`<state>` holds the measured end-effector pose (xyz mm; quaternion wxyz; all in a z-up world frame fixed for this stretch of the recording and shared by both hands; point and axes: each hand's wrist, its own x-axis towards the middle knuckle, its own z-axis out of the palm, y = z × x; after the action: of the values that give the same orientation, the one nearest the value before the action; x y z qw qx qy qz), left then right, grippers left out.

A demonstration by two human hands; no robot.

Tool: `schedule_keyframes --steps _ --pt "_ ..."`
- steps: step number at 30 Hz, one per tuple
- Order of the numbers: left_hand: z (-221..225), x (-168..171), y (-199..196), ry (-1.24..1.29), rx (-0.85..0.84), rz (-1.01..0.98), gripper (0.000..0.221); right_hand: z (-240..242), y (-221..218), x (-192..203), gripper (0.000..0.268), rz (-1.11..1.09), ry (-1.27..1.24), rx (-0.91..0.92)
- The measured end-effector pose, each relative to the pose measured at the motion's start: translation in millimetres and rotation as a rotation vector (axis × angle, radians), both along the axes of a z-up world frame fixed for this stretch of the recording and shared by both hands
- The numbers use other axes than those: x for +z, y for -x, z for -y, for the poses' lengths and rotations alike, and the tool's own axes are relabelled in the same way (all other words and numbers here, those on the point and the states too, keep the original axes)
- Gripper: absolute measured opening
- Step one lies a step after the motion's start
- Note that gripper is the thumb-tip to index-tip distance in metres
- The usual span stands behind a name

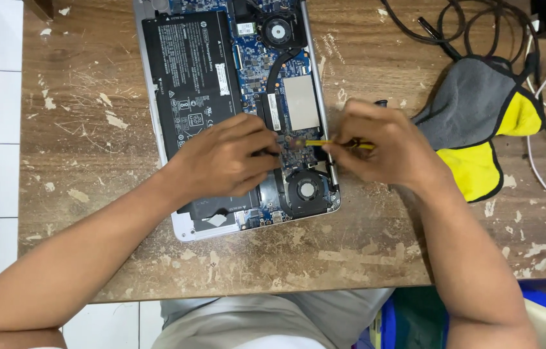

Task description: Unscrewing and disconnecting components near the battery area of a laptop during a repair.

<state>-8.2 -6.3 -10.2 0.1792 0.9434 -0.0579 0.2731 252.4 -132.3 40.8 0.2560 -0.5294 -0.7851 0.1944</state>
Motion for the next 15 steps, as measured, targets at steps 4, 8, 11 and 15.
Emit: schedule_keyframes --steps 4,8,11,15 --pt "6.8 24.3 0.2 -0.043 -0.026 -0.032 0.014 4.0 -18.5 -18.7 0.023 -0.016 -0.121 -0.080" --pt "9.2 28.2 0.5 -0.054 -0.003 -0.061 0.019 3.3 -13.3 -11.4 0.023 -0.016 -0.080 -0.084" --pt "8.5 27.0 -0.5 -0.064 0.032 -0.132 0.019 1.3 -9.6 -6.1 0.021 -0.037 -0.078 -0.077" --pt "9.8 23.9 -1.8 -0.045 0.058 -0.177 0.018 -1.4 -10.7 -2.9 0.017 -0.062 -0.047 -0.056"
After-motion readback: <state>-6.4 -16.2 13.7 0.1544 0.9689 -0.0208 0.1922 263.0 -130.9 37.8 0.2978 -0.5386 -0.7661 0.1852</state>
